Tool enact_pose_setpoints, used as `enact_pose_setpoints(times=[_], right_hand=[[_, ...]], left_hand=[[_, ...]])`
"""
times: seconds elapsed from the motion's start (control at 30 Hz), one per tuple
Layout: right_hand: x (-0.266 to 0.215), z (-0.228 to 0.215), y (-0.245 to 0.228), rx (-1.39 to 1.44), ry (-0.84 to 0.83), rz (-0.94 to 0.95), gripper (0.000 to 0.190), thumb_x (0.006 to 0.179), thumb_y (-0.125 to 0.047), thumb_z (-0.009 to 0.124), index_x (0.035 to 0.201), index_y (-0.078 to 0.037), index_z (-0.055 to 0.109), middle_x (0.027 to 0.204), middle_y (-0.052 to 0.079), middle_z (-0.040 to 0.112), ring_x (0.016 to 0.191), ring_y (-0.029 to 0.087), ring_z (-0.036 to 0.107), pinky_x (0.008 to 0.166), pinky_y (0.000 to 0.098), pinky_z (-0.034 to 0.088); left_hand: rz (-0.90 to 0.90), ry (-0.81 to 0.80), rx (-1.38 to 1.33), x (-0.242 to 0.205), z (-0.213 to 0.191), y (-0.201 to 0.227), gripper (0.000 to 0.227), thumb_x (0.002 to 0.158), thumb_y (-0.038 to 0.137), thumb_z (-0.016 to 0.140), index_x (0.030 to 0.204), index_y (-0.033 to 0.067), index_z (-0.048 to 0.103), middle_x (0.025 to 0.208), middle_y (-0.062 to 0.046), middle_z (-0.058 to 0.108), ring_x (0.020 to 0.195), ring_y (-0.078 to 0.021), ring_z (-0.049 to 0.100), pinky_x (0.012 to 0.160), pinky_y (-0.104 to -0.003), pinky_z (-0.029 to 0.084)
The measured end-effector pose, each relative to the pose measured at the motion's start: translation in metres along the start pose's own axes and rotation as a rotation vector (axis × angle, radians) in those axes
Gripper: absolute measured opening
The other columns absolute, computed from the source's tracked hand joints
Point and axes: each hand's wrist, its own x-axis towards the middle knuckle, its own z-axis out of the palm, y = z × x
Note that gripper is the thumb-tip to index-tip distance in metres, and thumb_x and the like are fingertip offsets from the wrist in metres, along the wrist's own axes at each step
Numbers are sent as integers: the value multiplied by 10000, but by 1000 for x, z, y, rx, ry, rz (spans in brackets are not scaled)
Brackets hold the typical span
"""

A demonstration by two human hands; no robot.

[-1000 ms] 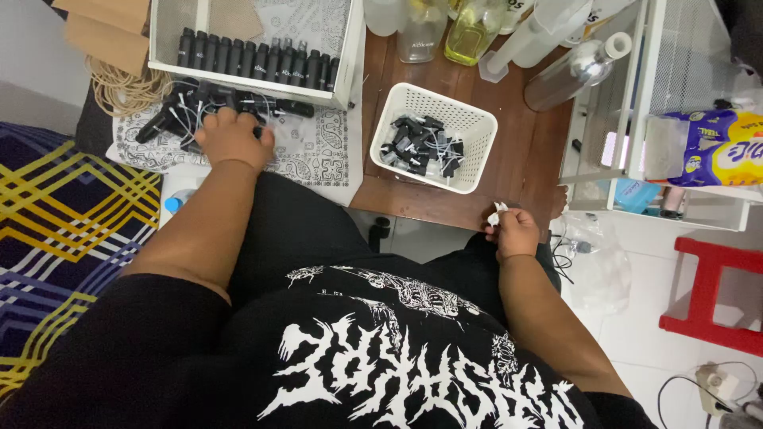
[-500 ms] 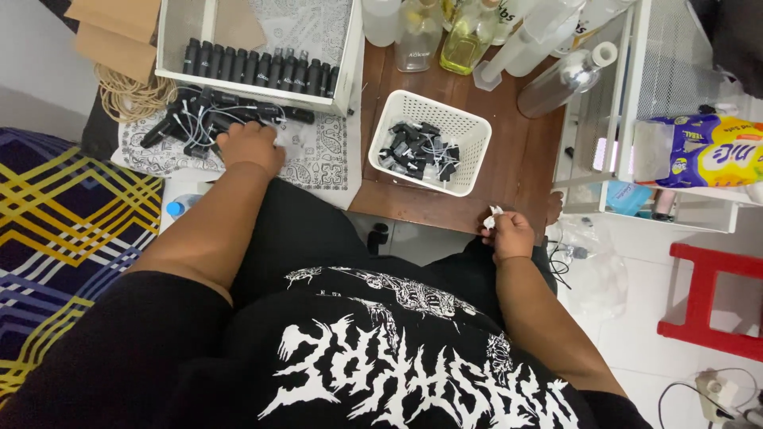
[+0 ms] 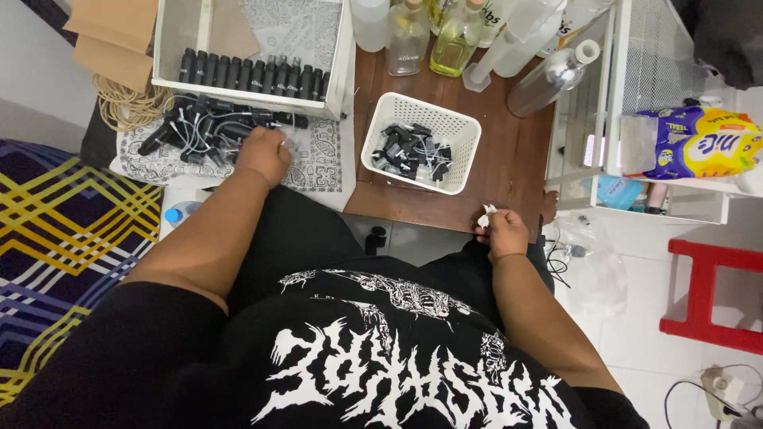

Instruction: Assembling perfume sprayer heads by attaching dip tubes to the nozzles

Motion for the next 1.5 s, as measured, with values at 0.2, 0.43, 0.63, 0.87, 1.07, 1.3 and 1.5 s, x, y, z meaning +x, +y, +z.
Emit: enact_pose_setpoints(times=[0.2,0.43,0.63,0.87,1.07,1.3,1.5], right_hand=[[4,-1,5,6,-6,1,84,885,-132,667,941,-79,633,737,145,634,560,240,693,455,351,613],[0,0,1,15,-10,-3,85,867,-126,665,926,-71,640,736,164,648,560,243,696,447,333,606],[5,-2,6,19,-18,1,109,875,-150,666,958,-82,644,749,149,646,569,236,699,460,333,615],[11,-5,13,11,-34,-2,108,876,-142,666,956,-78,632,745,160,654,560,234,703,442,329,616],[9,-4,10,11,-42,-10,108,876,-147,667,957,-87,629,752,155,655,557,225,699,442,327,618],[11,-4,9,-18,-38,17,89,873,-146,672,938,-91,647,735,153,649,571,247,706,468,354,629],[10,-5,7,-22,-48,25,92,874,-149,667,942,-93,640,757,160,657,588,241,715,471,344,634]], left_hand=[[32,-69,-129,-38,-37,60,290,1042,377,380,1187,256,600,1260,-128,604,1187,-407,624,1040,-527,481],[-31,-72,-291,-39,-29,79,298,1028,357,487,1295,224,484,1139,-150,701,1105,-354,674,969,-503,532],[106,-71,-413,-32,-9,81,323,998,148,504,1313,85,534,1137,-278,687,1130,-434,650,962,-546,528],[12,-126,-384,-19,7,73,240,978,286,586,1211,269,640,1086,-69,751,1117,-285,679,992,-444,526],[16,-168,-345,-34,-21,89,398,982,299,567,1369,207,567,1248,-196,681,1241,-358,605,1089,-488,471],[4,-205,-262,-17,-2,71,432,1009,379,521,1349,121,587,1193,-220,695,1188,-386,631,1048,-513,495],[-3,-238,-215,-23,-16,80,423,999,349,531,1380,165,512,1198,-227,688,1188,-392,634,1035,-509,505]])
